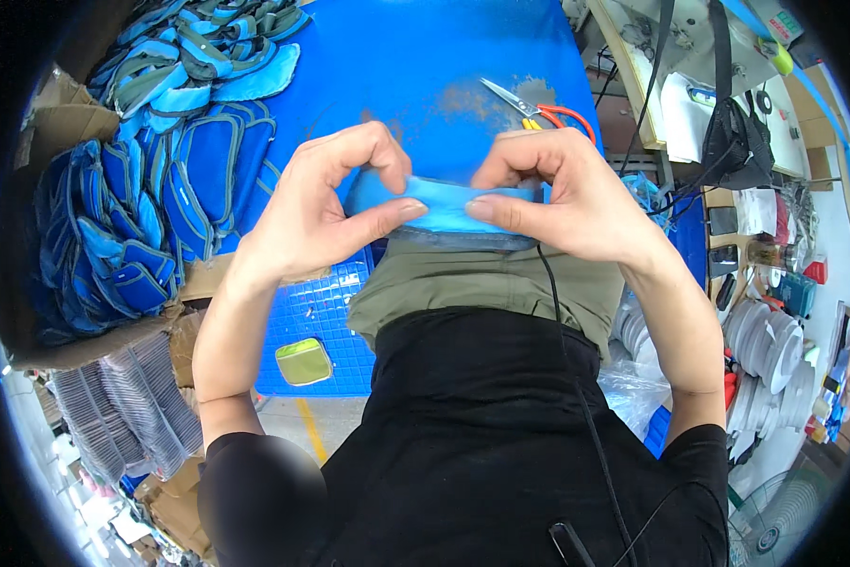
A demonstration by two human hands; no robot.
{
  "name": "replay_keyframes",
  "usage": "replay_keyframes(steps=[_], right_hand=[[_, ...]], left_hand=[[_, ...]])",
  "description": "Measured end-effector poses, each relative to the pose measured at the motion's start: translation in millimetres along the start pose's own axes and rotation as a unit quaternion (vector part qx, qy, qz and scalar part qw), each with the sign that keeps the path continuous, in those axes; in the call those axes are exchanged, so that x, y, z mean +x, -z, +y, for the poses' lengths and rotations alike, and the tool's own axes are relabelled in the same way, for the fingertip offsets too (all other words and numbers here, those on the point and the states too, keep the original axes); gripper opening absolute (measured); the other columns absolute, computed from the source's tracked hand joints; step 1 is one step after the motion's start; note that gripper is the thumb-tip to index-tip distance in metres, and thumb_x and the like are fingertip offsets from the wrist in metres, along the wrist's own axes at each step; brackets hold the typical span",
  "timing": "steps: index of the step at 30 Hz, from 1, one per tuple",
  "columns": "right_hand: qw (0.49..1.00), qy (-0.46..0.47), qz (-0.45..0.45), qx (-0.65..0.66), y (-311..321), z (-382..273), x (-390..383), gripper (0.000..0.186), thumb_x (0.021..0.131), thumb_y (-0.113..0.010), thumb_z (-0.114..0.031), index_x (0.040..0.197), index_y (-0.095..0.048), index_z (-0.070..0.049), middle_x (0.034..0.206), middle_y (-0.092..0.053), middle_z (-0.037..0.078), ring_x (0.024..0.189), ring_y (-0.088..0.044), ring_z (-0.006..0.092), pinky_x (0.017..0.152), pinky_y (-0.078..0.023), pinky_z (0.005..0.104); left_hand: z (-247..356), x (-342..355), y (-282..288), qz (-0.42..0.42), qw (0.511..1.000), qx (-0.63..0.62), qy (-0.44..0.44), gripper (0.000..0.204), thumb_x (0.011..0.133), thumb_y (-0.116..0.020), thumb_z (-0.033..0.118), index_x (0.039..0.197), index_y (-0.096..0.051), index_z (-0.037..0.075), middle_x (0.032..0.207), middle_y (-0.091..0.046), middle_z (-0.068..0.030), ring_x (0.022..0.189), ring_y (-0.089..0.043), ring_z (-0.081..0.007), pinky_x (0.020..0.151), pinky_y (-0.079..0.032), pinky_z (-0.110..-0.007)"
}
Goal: The person sews blue and green fabric pouches using an industrial sewing machine. They pick up pouches from a pile, align the edges, and feed them through the machine to stitch the seams. After sewing, they trim excess threads with scissors and place the finished pouches on the table.
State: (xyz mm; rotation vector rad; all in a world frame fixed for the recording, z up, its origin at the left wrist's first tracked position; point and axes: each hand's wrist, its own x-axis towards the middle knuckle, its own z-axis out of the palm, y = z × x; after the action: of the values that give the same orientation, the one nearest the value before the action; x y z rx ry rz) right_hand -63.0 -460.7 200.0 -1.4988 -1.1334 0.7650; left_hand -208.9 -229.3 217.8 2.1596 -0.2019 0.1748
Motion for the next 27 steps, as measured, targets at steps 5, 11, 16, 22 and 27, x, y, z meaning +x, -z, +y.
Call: replay_keyframes(steps=[5,11,16,22,27], right_hand=[[0.998,0.03,-0.012,-0.059,3.0,-12.6,-4.0,0.017,0.088,-0.078,-0.013,0.093,-0.073,0.002,0.079,-0.072,0.005,0.071,-0.059,0.0068,0.062,-0.044,0.027],[0.999,-0.014,-0.019,-0.023,5.7,-17.7,-0.5,0.016,0.089,-0.077,-0.013,0.095,-0.074,0.002,0.082,-0.073,0.005,0.074,-0.062,0.0066,0.064,-0.046,0.0253],[0.998,-0.045,-0.035,0.026,4.3,-8.5,8.0,0.017,0.09,-0.078,-0.014,0.094,-0.073,0.002,0.081,-0.073,0.004,0.073,-0.061,0.0058,0.065,-0.047,0.0246],[0.994,-0.088,-0.054,0.02,1.1,-7.0,28.3,0.014,0.091,-0.076,-0.011,0.089,-0.07,0.001,0.081,-0.068,0.003,0.075,-0.059,0.0063,0.065,-0.046,0.0254],[0.995,-0.089,0.01,-0.054,3.3,7.9,36.7,0.011,0.083,-0.08,-0.002,0.081,-0.069,0.001,0.077,-0.064,0.006,0.071,-0.059,0.0123,0.064,-0.044,0.0293]], left_hand=[[15.9,-5.8,0.8,0.012,0.993,-0.063,0.097,0.022,0.084,-0.082,0.006,0.095,-0.063,0.004,0.096,-0.064,-0.0039,0.089,-0.059,-0.0114,0.082,-0.047,-0.028],[10.1,-11.4,4.5,0.021,0.989,-0.099,0.111,0.015,0.09,-0.077,0.005,0.099,-0.065,0.003,0.094,-0.063,-0.0017,0.086,-0.057,-0.0078,0.076,-0.045,-0.024],[0.3,-16.1,5.6,0.049,0.986,-0.095,0.124,0.012,0.091,-0.075,0.002,0.097,-0.066,0.002,0.093,-0.063,-0.0016,0.083,-0.057,-0.0071,0.073,-0.044,-0.023],[-15.3,-16.8,9.4,0.111,0.993,-0.035,0.021,0.012,0.085,-0.078,0.002,0.092,-0.069,0.003,0.085,-0.065,-0.0037,0.078,-0.06,-0.0142,0.073,-0.046,-0.029],[-39.5,4.0,12.4,0.128,0.984,0.102,-0.07,0.012,0.082,-0.082,0.01,0.091,-0.073,0.011,0.086,-0.069,-0.0033,0.084,-0.064,-0.0243,0.077,-0.046,-0.037]])
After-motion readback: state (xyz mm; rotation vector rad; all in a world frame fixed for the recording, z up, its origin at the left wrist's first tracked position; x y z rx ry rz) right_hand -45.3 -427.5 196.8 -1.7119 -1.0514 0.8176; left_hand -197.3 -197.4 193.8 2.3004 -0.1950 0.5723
